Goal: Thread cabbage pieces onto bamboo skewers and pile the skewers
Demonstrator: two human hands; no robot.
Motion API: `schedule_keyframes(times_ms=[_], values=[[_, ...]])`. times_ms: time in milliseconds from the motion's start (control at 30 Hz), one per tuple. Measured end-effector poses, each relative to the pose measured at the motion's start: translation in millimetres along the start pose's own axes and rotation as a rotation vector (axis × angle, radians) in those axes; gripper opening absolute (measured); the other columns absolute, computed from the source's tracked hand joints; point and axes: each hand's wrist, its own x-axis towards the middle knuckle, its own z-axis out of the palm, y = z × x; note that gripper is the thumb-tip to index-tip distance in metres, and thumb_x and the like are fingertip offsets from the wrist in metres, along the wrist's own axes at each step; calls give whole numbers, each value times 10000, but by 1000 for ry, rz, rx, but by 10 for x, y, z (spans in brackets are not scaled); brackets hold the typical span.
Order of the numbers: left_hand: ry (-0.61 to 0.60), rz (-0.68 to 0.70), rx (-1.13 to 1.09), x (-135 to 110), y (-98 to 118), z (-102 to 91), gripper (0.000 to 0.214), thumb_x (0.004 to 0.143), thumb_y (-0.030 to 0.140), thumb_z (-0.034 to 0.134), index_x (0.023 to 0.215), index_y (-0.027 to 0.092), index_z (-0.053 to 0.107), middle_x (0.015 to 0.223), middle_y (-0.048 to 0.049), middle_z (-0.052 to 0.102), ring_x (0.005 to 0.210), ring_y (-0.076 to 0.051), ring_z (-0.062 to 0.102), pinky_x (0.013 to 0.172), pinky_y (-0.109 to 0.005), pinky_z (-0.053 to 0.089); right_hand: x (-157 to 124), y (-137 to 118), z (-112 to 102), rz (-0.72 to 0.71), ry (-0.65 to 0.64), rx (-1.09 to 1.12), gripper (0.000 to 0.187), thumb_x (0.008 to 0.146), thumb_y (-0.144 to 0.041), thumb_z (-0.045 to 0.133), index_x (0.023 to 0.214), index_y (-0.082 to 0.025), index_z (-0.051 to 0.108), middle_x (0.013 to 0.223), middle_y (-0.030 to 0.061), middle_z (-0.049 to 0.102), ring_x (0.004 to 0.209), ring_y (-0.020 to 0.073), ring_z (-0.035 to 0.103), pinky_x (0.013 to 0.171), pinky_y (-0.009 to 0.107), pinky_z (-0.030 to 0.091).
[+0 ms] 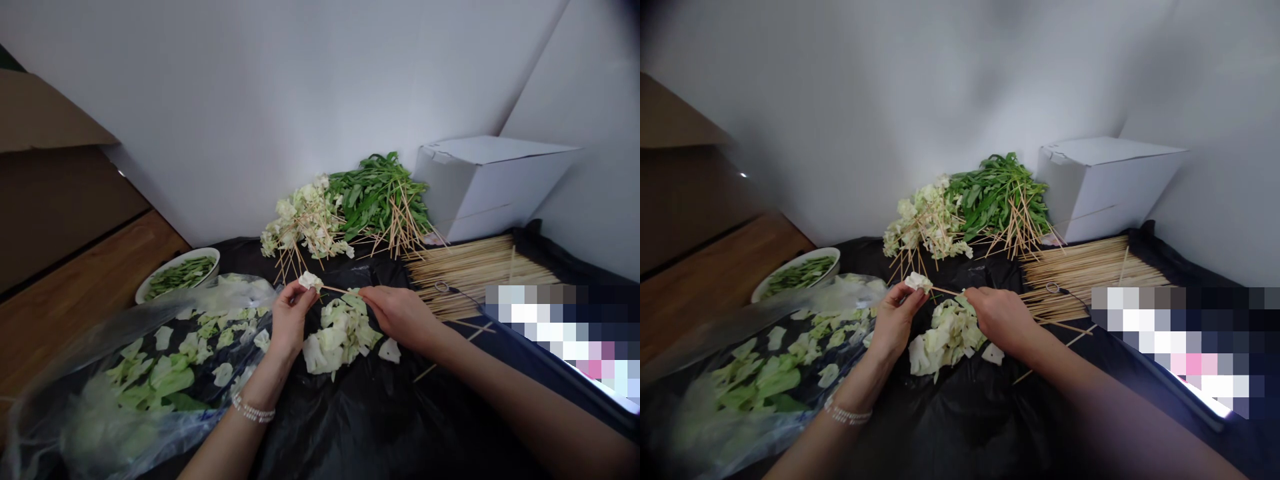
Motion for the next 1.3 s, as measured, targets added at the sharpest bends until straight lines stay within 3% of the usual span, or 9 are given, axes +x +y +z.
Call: schedule_keyframes(times_ms=[467, 733, 967, 1133, 1233, 1300], values=[[15, 58, 118, -70, 31, 67, 247, 652, 254, 806, 871, 183, 717, 780, 4, 685, 712, -134, 627, 757, -272, 522, -3, -25, 34, 11, -52, 7, 275, 885, -106, 434, 1039, -212, 635, 888, 63, 700, 817, 179, 641, 682, 249, 421], [-164, -4, 115, -191, -68, 162, 214, 641, 242, 816, 834, 201, 734, 749, 0, 659, 720, -143, 628, 725, -264, 519, -13, -71, 111, -32, -16, 61, 256, 900, -122, 434, 1033, -208, 635, 892, 57, 695, 808, 171, 636, 685, 252, 426], [-267, 13, 138, -184, 30, 160, 251, 633, 203, 816, 875, 215, 753, 839, -24, 687, 792, -160, 655, 765, -285, 540, -9, -70, 136, -24, 1, 58, 240, 920, -144, 429, 1023, -209, 635, 895, 54, 695, 815, 170, 636, 677, 250, 423], [-225, 21, 232, -95, 112, 87, 327, 706, 310, 781, 1012, 209, 723, 790, -16, 676, 707, -151, 649, 665, -257, 512, -3, -25, 72, 39, 35, -25, 259, 951, -188, 411, 1064, -215, 643, 911, 64, 701, 841, 175, 644, 672, 243, 418], [-183, 38, 329, -11, 145, 0, 250, 746, 382, 735, 898, 188, 695, 742, -16, 661, 634, -143, 609, 578, -245, 456, 9, 38, 54, 70, 75, -61, 272, 974, -228, 396, 1053, -211, 656, 905, 66, 706, 837, 177, 652, 667, 244, 420], [-282, 35, 418, 9, 189, -47, 228, 769, 401, 704, 807, 180, 663, 705, -8, 632, 619, -137, 576, 587, -251, 439, 18, 90, 53, 86, 125, -68, 291, 987, -250, 380, 1051, -208, 661, 918, 67, 710, 844, 182, 659, 672, 253, 431]])
